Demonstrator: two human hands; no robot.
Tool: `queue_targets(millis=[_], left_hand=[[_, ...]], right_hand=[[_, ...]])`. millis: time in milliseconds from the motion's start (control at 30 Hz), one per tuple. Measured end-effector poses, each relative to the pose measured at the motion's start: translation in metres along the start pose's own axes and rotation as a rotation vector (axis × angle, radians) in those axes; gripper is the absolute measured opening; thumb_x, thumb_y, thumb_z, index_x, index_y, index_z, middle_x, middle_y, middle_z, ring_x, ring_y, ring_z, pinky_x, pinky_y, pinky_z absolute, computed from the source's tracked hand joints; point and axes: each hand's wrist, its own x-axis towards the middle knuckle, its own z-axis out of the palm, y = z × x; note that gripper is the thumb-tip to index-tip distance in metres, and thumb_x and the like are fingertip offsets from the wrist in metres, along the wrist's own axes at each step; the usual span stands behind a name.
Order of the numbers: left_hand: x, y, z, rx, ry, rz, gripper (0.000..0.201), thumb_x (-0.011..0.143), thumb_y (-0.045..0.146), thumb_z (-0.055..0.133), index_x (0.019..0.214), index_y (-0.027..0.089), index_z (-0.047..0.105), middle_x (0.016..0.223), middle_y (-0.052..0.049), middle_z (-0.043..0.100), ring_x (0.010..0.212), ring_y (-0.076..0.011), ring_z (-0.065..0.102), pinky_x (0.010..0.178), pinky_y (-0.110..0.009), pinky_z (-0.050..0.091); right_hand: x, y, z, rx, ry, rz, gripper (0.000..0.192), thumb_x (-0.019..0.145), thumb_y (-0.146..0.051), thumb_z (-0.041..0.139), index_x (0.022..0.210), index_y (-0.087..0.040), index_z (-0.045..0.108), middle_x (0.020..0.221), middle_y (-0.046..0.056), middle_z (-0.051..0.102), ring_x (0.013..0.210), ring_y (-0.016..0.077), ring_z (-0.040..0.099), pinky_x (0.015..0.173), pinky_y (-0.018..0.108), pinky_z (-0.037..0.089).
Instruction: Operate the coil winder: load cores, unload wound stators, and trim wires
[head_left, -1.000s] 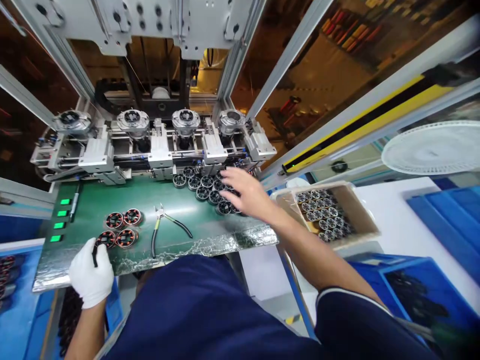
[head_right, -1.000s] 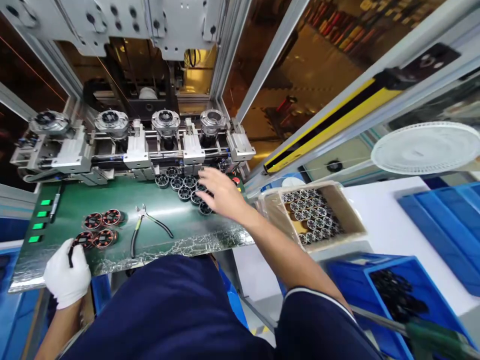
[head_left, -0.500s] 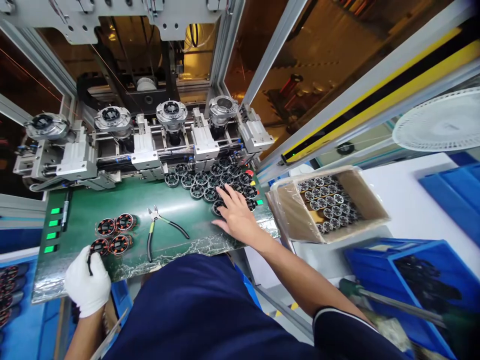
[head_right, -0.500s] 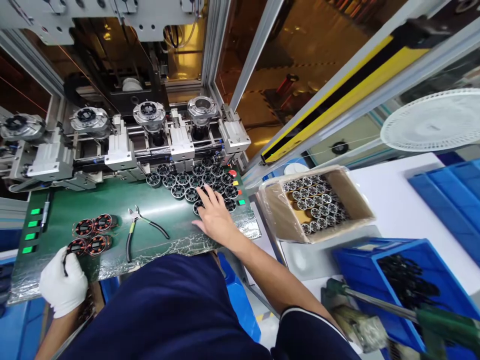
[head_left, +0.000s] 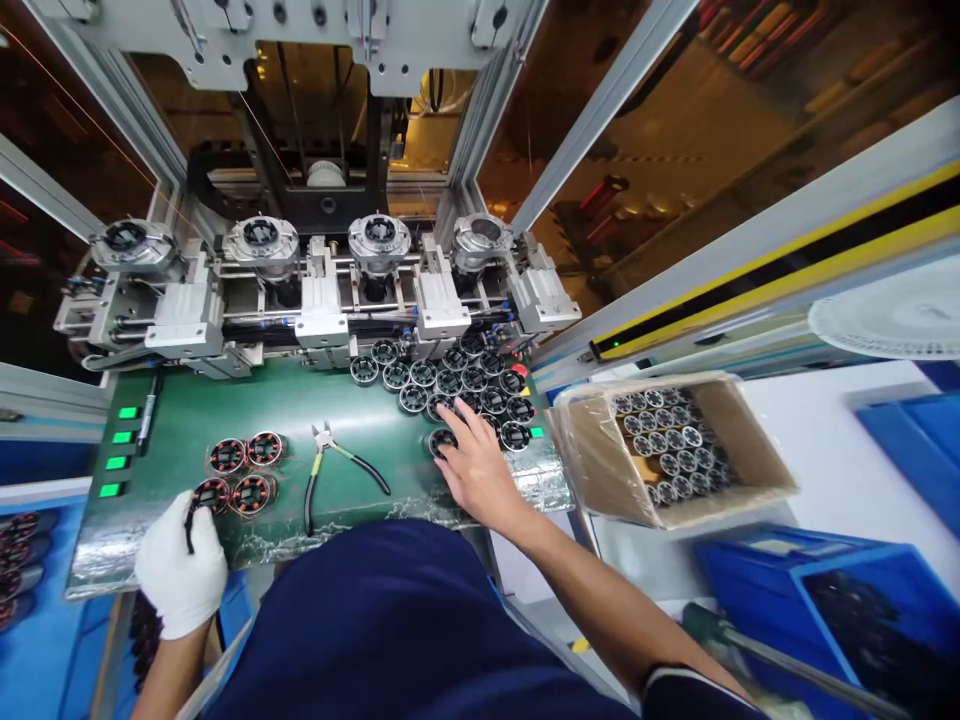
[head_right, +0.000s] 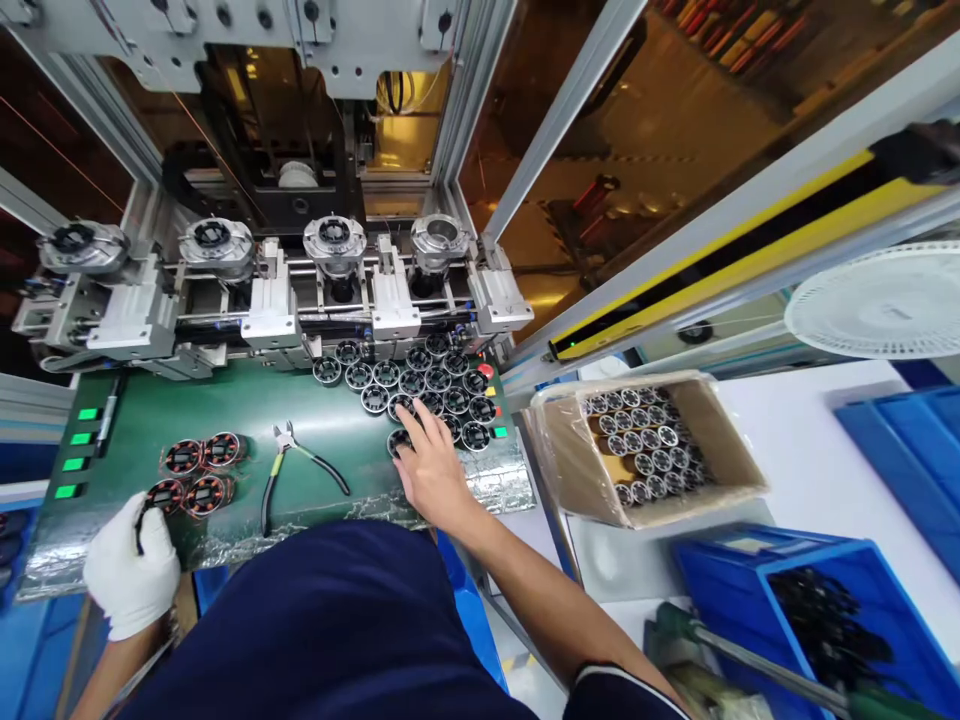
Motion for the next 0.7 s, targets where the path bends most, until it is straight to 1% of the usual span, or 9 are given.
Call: queue_targets(millis=[67, 133, 233, 267, 333, 400, 500, 567, 700], left_hand=[[-0.002, -0.002, 0.000, -0.011, 0.014, 0.014, 0.046, 0.096, 0.037, 0.048, 0.124, 0.006, 0.065, 0.114, -0.021, 0.071, 0.102, -0.0316, 0.067, 0.094, -0.042, 0.050], [-0.002, -0.004, 0.001, -0.015, 0.024, 0.028, 0.044, 0.096, 0.038, 0.048, 0.123, 0.007, 0.066, 0.113, -0.020, 0.072, 0.101, -0.0315, 0.067, 0.094, -0.042, 0.050], [-0.001, -0.006, 0.000, -0.010, 0.029, 0.025, 0.044, 0.097, 0.039, 0.047, 0.122, 0.008, 0.066, 0.113, -0.020, 0.072, 0.100, -0.0320, 0.068, 0.093, -0.043, 0.051], [0.000, -0.006, 0.000, -0.006, 0.027, 0.021, 0.044, 0.097, 0.039, 0.046, 0.121, 0.009, 0.066, 0.112, -0.020, 0.072, 0.100, -0.0324, 0.068, 0.093, -0.044, 0.051], [0.001, -0.008, 0.000, 0.006, 0.019, 0.014, 0.045, 0.097, 0.042, 0.043, 0.120, 0.010, 0.066, 0.111, -0.020, 0.072, 0.098, -0.0336, 0.068, 0.091, -0.045, 0.052], [0.003, -0.010, 0.000, 0.012, 0.005, 0.014, 0.047, 0.097, 0.044, 0.041, 0.118, 0.011, 0.065, 0.110, -0.020, 0.072, 0.096, -0.0345, 0.069, 0.088, -0.047, 0.053], [0.004, -0.013, -0.001, 0.008, -0.032, 0.015, 0.048, 0.096, 0.046, 0.039, 0.117, 0.011, 0.065, 0.109, -0.020, 0.072, 0.097, -0.0361, 0.068, 0.087, -0.049, 0.053], [0.004, -0.012, -0.002, 0.004, -0.052, 0.005, 0.048, 0.096, 0.046, 0.038, 0.117, 0.012, 0.064, 0.109, -0.021, 0.072, 0.098, -0.0369, 0.068, 0.087, -0.050, 0.053], [0.003, -0.009, -0.004, -0.005, -0.056, -0.023, 0.044, 0.095, 0.044, 0.039, 0.122, 0.018, 0.062, 0.108, -0.016, 0.072, 0.099, -0.0352, 0.068, 0.088, -0.050, 0.053]], right_hand=[[0.013, 0.001, -0.024, 0.238, 0.052, -0.011, 0.012, 0.096, -0.018, 0.058, 0.092, -0.012, 0.068, 0.150, 0.018, 0.044, 0.143, 0.0361, 0.037, 0.109, 0.060, 0.044], [0.041, 0.011, -0.059, 0.414, 0.080, -0.050, 0.010, 0.096, -0.021, 0.061, 0.099, -0.017, 0.069, 0.147, 0.013, 0.049, 0.133, 0.0283, 0.052, 0.106, 0.051, 0.051], [0.106, 0.046, -0.113, 0.353, 0.217, -0.116, 0.013, 0.094, -0.021, 0.063, 0.105, -0.022, 0.071, 0.131, 0.006, 0.063, 0.119, 0.0219, 0.062, 0.105, 0.046, 0.052], [0.131, 0.063, -0.126, 0.307, 0.292, -0.117, 0.011, 0.092, -0.021, 0.065, 0.101, -0.021, 0.072, 0.127, 0.006, 0.065, 0.117, 0.0222, 0.063, 0.104, 0.046, 0.052], [0.180, 0.098, -0.143, 0.279, 0.378, -0.078, 0.006, 0.085, -0.018, 0.070, 0.091, -0.017, 0.072, 0.122, 0.008, 0.066, 0.109, 0.0228, 0.065, 0.092, 0.042, 0.057], [0.219, 0.131, -0.147, 0.235, 0.355, -0.026, 0.007, 0.077, -0.012, 0.072, 0.083, -0.014, 0.071, 0.119, 0.009, 0.067, 0.106, 0.0231, 0.066, 0.087, 0.039, 0.058], [0.251, 0.163, -0.141, 0.114, 0.192, -0.018, 0.010, 0.074, -0.008, 0.073, 0.083, -0.013, 0.073, 0.122, 0.007, 0.068, 0.112, 0.0227, 0.065, 0.101, 0.040, 0.053], [0.255, 0.174, -0.135, 0.066, 0.105, -0.041, 0.011, 0.077, -0.008, 0.072, 0.085, -0.014, 0.074, 0.124, 0.006, 0.068, 0.116, 0.0221, 0.064, 0.109, 0.041, 0.048], [0.252, 0.182, -0.131, 0.045, 0.044, -0.062, 0.012, 0.079, -0.008, 0.071, 0.088, -0.016, 0.075, 0.125, 0.003, 0.067, 0.117, 0.0224, 0.064, 0.110, 0.042, 0.048]])
